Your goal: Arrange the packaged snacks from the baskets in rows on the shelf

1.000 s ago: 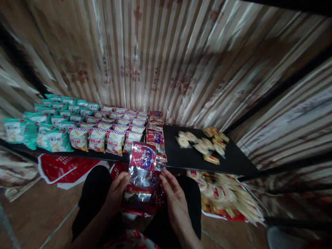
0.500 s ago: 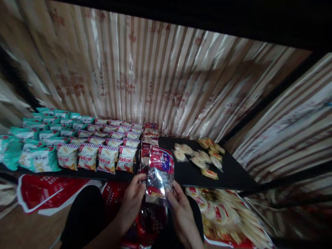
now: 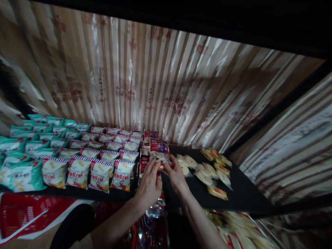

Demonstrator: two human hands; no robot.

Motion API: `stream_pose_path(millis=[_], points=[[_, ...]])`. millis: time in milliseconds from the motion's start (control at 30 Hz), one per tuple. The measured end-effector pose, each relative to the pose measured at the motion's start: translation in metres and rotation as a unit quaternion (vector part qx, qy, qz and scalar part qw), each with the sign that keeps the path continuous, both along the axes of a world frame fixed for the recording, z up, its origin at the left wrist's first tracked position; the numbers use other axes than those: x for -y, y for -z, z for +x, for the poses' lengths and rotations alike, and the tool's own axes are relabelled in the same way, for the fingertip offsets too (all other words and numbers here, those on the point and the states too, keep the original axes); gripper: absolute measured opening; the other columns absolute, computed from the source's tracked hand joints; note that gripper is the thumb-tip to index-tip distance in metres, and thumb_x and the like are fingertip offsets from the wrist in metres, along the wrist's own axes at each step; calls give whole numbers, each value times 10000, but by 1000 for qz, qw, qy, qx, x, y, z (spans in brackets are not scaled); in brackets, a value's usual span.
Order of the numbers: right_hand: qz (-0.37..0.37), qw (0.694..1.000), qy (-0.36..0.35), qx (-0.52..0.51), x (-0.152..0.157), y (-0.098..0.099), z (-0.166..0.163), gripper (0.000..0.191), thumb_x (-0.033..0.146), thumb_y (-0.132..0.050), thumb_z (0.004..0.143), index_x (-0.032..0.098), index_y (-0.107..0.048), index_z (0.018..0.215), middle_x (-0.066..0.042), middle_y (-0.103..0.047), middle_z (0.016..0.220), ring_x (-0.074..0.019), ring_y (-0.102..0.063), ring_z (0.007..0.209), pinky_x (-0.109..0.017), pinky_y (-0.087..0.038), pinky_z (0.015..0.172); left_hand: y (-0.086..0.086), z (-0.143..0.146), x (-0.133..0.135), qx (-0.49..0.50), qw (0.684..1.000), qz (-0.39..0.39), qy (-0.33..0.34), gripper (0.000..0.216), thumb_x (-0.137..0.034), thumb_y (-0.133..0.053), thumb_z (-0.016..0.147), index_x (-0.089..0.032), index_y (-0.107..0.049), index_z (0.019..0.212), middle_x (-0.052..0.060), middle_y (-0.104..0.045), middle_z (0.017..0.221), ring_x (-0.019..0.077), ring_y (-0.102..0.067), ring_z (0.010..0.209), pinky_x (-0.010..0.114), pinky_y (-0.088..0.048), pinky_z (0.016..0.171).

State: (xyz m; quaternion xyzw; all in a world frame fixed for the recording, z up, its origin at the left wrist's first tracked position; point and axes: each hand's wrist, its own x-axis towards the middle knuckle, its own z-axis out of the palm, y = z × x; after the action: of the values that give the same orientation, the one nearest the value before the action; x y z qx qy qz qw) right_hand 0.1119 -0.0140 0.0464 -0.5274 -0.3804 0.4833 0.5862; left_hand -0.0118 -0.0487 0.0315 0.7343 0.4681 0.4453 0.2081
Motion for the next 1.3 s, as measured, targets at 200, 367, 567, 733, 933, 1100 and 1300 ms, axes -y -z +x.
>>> stream_pose_path(millis=[200, 367, 567, 733, 933, 1100, 1300], points=[[19, 989, -14, 147, -46, 13, 2, 641, 416, -649, 688, 189, -495, 1267, -50, -690, 918, -207, -639, 827, -346, -501, 781, 11, 5, -36, 3, 999, -20, -44, 490, -93, -402, 770, -118, -458, 1256, 144, -503, 1321, 240, -401, 1291, 481, -349, 1086], [37, 961, -16, 275, -68, 18, 1, 472, 402, -563, 742, 187, -579, 1162, -70, -668, 1043, -208, -625, 908, -344, -473, 845, 10, 0, -56, -9, 999, -14, -48, 424, -64, -416, 749, -142, -542, 1145, 115, -550, 1258, 224, -438, 1252, 455, -353, 1085], [13, 923, 3, 385, -80, 22, -2, 396, 387, -516, 764, 172, -642, 1072, -83, -641, 993, -202, -617, 864, -349, -459, 856, 12, 0, -70, -15, 998, -12, -56, 403, -47, -421, 729, -102, -560, 1104, 135, -582, 1187, 222, -488, 1183, 438, -366, 1072], [-10, 910, 12, 415, -84, 25, -2, 362, 399, -503, 786, 195, -676, 1031, -81, -622, 984, -200, -602, 890, -337, -451, 867, 14, 0, -73, -22, 998, -11, -63, 390, -38, -419, 721, -105, -572, 1073, 133, -596, 1155, 228, -495, 1163, 449, -370, 1066], [-29, 910, 8, 414, -87, 32, -1, 359, 415, -482, 797, 216, -682, 1019, -69, -619, 962, -203, -600, 893, -337, -449, 863, 23, 2, -78, -49, 995, 3, -86, 362, -46, -420, 727, -129, -594, 1034, 124, -595, 1135, 242, -495, 1157, 460, -406, 1032], [-22, 920, 16, 392, -87, 38, 1, 356, 415, -497, 782, 216, -682, 1012, -55, -623, 939, -192, -608, 833, -335, -466, 835, 11, -2, -73, -111, 990, -2, -87, 345, -54, -433, 734, -125, -622, 1013, 118, -606, 1143, 251, -504, 1116, 449, -421, 1008], [-13, 916, 19, 399, -85, 38, -2, 349, 385, -505, 778, 193, -679, 1011, -77, -628, 985, -210, -600, 910, -341, -452, 870, -6, -1, -69, -198, 976, -9, -93, 292, -135, -434, 799, -111, -648, 996, 132, -635, 1125, 293, -519, 1076, 476, -421, 974]])
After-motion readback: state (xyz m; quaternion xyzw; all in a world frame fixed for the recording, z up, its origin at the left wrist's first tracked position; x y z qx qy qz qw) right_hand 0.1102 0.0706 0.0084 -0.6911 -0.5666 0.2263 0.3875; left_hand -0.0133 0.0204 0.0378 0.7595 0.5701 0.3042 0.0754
